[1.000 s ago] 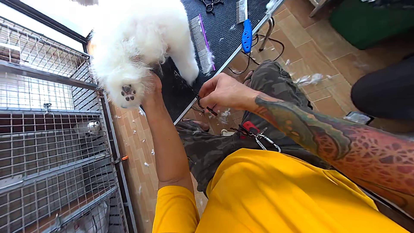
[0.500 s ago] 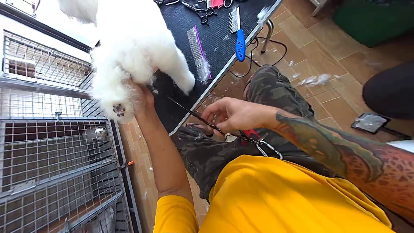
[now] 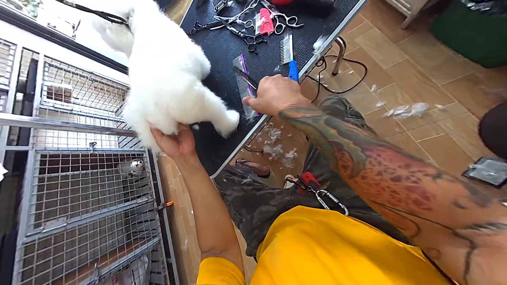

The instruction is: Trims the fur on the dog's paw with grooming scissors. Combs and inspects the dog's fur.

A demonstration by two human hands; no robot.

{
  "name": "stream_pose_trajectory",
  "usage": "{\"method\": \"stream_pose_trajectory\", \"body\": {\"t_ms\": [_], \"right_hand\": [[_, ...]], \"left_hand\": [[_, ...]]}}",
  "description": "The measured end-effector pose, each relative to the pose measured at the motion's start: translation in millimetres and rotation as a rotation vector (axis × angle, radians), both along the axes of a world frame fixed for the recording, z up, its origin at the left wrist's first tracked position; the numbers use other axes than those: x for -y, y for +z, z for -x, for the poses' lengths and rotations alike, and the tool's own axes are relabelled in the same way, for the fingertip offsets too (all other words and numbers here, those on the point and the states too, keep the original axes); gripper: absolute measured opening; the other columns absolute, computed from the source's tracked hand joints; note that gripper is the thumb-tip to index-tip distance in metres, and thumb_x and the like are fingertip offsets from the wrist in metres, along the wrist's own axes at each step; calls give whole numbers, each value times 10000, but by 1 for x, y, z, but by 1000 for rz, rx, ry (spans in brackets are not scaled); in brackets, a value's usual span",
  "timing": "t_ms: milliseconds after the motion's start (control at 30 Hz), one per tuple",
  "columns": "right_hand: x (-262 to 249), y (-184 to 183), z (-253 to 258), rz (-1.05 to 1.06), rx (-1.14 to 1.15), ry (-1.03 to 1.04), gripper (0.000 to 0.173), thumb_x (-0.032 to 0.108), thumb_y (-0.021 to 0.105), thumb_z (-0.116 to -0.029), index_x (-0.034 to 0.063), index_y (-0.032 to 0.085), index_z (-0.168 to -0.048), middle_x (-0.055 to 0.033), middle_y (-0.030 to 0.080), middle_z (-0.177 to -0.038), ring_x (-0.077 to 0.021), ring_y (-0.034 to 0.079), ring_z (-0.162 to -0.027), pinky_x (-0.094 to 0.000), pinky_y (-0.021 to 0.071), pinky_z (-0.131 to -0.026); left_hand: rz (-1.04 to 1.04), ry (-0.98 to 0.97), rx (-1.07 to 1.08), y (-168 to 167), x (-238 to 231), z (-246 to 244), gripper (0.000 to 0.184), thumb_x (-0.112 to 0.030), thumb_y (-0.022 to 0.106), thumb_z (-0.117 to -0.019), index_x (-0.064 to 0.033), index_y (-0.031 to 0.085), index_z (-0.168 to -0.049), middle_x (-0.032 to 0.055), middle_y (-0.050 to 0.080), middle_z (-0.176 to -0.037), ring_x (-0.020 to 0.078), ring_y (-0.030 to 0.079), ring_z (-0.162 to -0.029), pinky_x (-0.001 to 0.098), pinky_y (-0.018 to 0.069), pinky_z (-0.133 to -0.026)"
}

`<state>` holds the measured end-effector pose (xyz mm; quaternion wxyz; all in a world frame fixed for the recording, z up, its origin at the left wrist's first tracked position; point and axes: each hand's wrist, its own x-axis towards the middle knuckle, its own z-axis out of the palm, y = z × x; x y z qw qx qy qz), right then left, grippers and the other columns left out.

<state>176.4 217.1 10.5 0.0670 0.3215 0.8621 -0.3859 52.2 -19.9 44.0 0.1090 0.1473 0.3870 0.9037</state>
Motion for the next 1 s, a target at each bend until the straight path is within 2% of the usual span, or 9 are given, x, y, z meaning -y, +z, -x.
{"method": "stream_pose_trajectory", "body": {"t_ms": [67,167,333,433,500,600,700,833,1000], "right_hand": [[10,1,10,-68,2,41,528,490,729,-889,-28,651,-815,-269,682,-890,-473,688,-891,-670,511,-678],[19,0,15,-70,-2,59,362,332,708,-877,-13,632,-800,-249,678,-862,-453,692,-850,-641,505,-636],[7,-12,15,19,-29,57,295,298,682,-852,19,621,-778,-223,662,-805,-435,683,-812,-632,492,-612],[0,-30,-9,141,-276,34,243,263,623,-940,34,657,-869,-188,646,-784,-399,661,-762,-641,504,-630],[5,-35,-43,162,-456,16,262,321,598,-1005,72,671,-971,-123,635,-737,-306,644,-638,-573,523,-562],[17,-58,-94,-8,-733,73,313,370,581,-1035,73,673,-1075,-56,612,-710,-188,590,-567,-441,503,-494],[17,-82,-123,-297,-946,335,279,260,588,-1036,9,708,-1015,-127,687,-772,-255,668,-683,-435,558,-590],[26,-71,-118,-592,-859,569,251,224,534,-1036,52,701,-962,-123,651,-741,-315,647,-693,-455,495,-563],[42,-52,-102,-670,-557,728,230,193,515,-973,55,692,-920,-140,674,-776,-365,681,-736,-505,512,-547]], "left_hand": [[-17,-23,10,-6,2,2,548,-508,197,-1077,-122,549,-1245,92,658,-1148,230,660,-1066,471,574,-896],[-27,-37,88,-17,6,5,579,-538,201,-1054,-112,572,-1186,105,673,-1088,246,675,-1005,486,577,-862],[-27,-65,132,-21,12,0,642,-676,328,-977,-147,598,-1220,116,680,-1157,293,665,-1071,559,554,-898],[-4,-95,135,-18,17,-2,735,-758,297,-950,-173,561,-1308,117,650,-1245,301,640,-1137,569,539,-937],[0,-85,169,-17,18,-2,754,-764,267,-946,-164,544,-1310,135,646,-1242,320,636,-1129,585,536,-924],[-22,-113,187,-19,21,0,734,-724,264,-966,-131,536,-1303,161,643,-1227,331,637,-1112,575,536,-923],[-49,-135,186,-20,22,0,675,-664,265,-997,-122,530,-1299,169,638,-1215,330,636,-1097,564,539,-915],[-43,-136,171,-18,20,-1,589,-589,268,-1032,-122,530,-1278,161,641,-1186,316,641,-1076,541,549,-902],[-40,-190,184,-18,22,-2,552,-533,284,-1050,-118,502,-1342,160,631,-1235,317,629,-1129,528,535,-958]]}}
